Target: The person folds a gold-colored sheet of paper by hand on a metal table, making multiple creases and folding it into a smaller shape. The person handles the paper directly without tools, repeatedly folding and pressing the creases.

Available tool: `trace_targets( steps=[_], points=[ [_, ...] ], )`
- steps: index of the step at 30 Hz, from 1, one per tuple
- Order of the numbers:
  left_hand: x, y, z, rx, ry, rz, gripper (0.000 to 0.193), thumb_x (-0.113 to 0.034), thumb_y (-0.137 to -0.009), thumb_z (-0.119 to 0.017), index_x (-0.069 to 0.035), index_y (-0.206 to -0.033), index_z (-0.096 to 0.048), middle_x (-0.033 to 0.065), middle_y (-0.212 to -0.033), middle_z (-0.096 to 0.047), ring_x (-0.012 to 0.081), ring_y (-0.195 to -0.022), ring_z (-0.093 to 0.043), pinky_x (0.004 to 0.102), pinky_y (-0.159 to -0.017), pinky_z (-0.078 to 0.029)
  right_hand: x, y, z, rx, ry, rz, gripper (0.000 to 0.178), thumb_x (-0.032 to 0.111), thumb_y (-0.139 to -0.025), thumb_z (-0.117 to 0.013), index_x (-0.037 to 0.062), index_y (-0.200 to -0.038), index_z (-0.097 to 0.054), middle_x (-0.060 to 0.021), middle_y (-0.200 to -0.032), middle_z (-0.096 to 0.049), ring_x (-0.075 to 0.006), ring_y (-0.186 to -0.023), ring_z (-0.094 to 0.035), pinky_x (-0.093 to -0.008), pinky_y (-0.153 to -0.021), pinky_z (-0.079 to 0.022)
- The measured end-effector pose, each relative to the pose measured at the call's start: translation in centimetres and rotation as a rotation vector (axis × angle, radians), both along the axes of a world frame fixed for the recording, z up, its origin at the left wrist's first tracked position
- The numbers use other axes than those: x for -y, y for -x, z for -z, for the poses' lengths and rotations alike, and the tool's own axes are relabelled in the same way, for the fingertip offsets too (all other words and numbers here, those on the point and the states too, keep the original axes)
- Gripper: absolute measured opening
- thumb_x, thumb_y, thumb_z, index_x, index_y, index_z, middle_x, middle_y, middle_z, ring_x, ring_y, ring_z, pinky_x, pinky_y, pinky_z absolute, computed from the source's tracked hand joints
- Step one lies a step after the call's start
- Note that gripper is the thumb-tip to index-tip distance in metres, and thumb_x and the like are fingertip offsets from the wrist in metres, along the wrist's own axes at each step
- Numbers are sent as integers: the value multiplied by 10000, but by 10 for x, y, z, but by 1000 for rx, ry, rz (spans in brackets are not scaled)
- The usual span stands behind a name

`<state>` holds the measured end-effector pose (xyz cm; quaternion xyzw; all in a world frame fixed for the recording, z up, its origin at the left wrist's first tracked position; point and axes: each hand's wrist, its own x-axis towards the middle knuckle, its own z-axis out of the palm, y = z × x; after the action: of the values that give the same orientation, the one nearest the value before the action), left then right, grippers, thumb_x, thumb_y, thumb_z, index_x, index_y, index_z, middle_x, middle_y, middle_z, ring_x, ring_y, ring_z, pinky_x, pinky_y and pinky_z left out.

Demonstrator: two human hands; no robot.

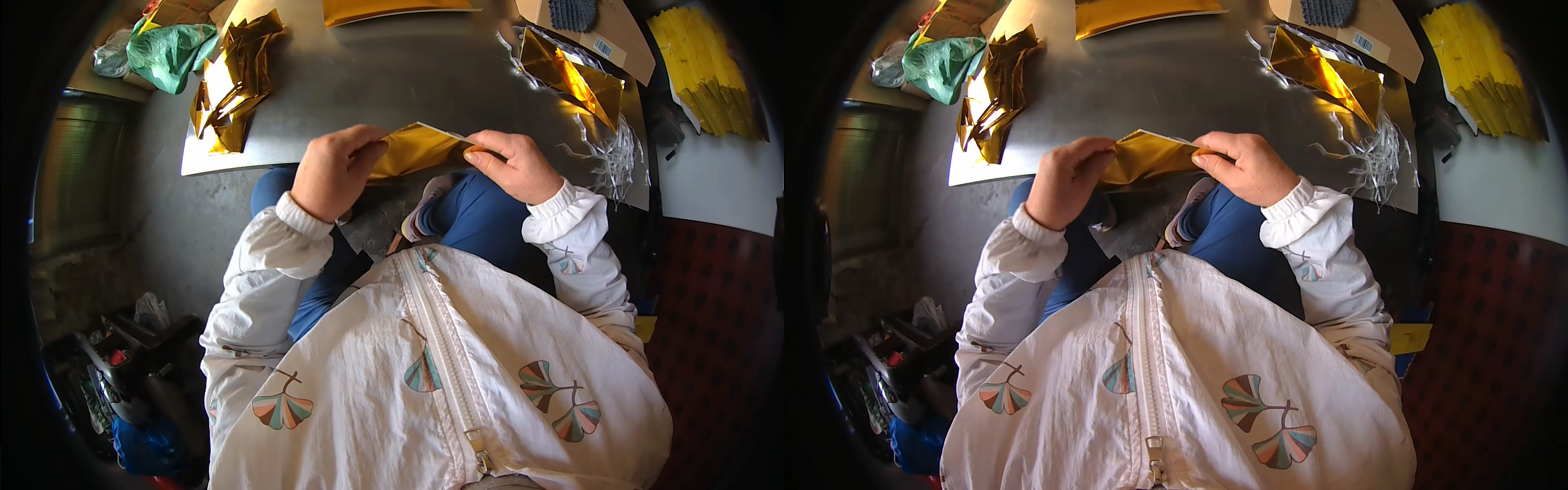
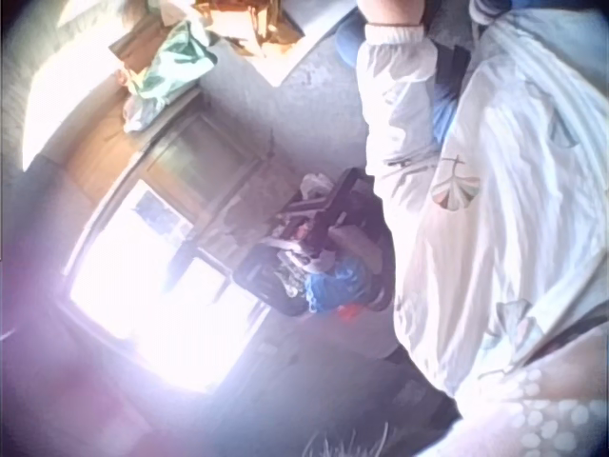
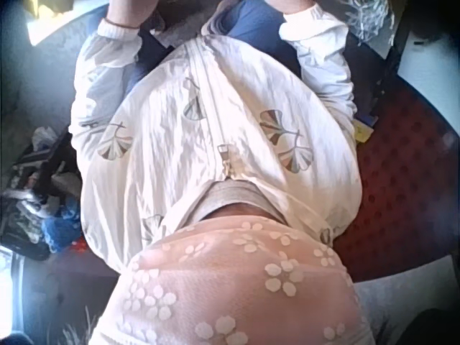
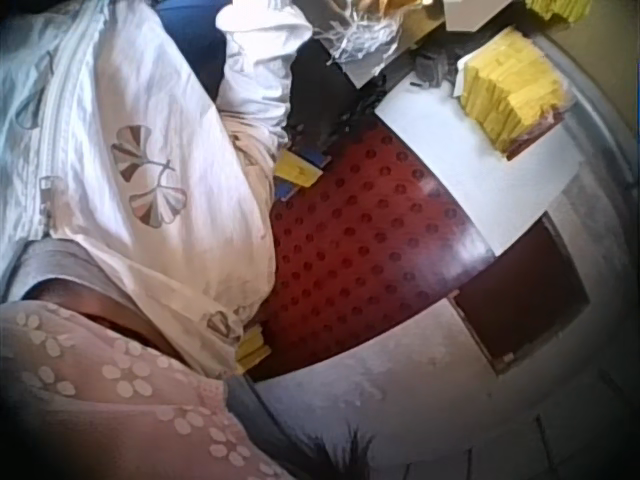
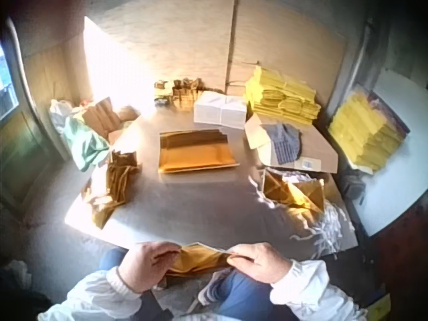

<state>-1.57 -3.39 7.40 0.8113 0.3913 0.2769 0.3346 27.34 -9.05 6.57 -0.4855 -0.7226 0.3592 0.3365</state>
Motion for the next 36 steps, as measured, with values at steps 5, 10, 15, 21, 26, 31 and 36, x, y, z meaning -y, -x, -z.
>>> trace_targets(
  steps=[5,10,15,21,26,31,36],
  points=[
    [-92,-19,7,-187,310,167,219,-126,-887,-661,6,-1060,-685,132,-897,-699,182,-795,-663,291,-733,-517,-63,-6,-2,236,430,58,233,228,-924,-637,-3,-896,-649,-45,-712,-618,-107,-690,-557,-288,-679,-480],
    [-115,-42,31,-536,-3,102,207,-159,-837,-688,-57,-1017,-694,106,-968,-661,264,-883,-654,369,-802,-520,-82,3,21,537,239,257,140,197,-816,-638,58,-832,-644,-149,-830,-664,-358,-808,-637,-434,-713,-510],
    [-84,-38,42,-586,-294,238,227,-106,-787,-688,-88,-1012,-672,79,-1029,-620,306,-983,-600,389,-875,-494,-60,12,35,634,-290,153,188,59,-846,-619,45,-1032,-632,-135,-1023,-592,-330,-919,-619,-402,-841,-511],
    [-34,-43,45,-303,-71,176,433,-319,-677,-831,-79,-984,-642,113,-1050,-598,329,-1014,-578,412,-932,-473,-54,18,36,655,-181,67,225,88,-847,-634,38,-1066,-642,-115,-1099,-585,-327,-1002,-605,-408,-917,-494],
    [-34,-52,35,-400,-81,150,582,-366,-614,-857,-88,-1063,-612,107,-1125,-576,342,-1086,-538,445,-956,-449,-32,14,32,588,-206,-24,552,283,-770,-757,3,-1218,-597,-145,-1274,-536,-339,-1138,-558,-421,-999,-459],
    [-27,-53,39,-442,-244,146,610,-386,-621,-843,-84,-1108,-635,88,-1097,-564,307,-1046,-547,440,-898,-460,-24,14,45,550,-254,-14,697,327,-738,-782,3,-1310,-550,-131,-1454,-437,-340,-1223,-504,-422,-1058,-414],
    [-16,-53,51,-440,-417,90,558,-444,-701,-794,-103,-1127,-679,53,-1095,-536,260,-1046,-539,431,-843,-465,-23,11,50,471,-226,-5,685,290,-721,-795,5,-1299,-563,-118,-1458,-453,-329,-1233,-503,-410,-1052,-411]
  ],
)
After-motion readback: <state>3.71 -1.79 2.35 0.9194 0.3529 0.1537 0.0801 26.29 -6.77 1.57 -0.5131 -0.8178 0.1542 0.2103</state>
